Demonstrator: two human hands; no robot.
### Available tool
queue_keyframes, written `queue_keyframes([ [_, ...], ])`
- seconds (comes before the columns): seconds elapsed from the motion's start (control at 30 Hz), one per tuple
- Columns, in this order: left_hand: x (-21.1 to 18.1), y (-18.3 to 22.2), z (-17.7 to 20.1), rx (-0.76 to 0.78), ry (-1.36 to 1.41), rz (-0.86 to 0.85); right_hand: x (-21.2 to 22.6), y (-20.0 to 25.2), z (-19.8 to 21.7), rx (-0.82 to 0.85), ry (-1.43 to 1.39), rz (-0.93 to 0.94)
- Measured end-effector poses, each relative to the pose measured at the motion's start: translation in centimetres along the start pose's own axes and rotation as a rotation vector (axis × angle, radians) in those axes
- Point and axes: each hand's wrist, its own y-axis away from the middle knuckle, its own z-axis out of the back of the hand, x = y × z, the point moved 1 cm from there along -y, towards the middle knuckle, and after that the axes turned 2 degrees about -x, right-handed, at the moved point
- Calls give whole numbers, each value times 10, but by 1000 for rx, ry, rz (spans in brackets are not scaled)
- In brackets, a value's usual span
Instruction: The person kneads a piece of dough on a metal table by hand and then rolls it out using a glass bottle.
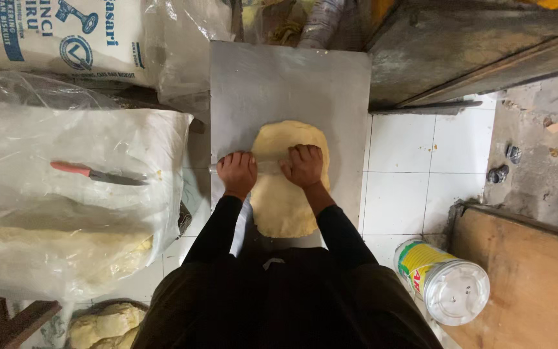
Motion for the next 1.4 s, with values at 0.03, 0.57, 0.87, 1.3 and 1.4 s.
queue_keyframes([
  [0.03,1,-9,-3,7,9,26,-4,-5,-3,14,3,32],
  [0.57,22,-106,-47,273,-83,372,-35,-92,-34,155,64,-209],
  [0.87,36,-160,-72,94,-118,382,-54,-134,-58,36,164,-175],
  [1.3,3,-34,1,282,-136,-66,-11,-37,19,460,-14,-57],
  [1.4,-1,-25,6,493,-92,-104,-6,-20,32,489,66,-6],
])
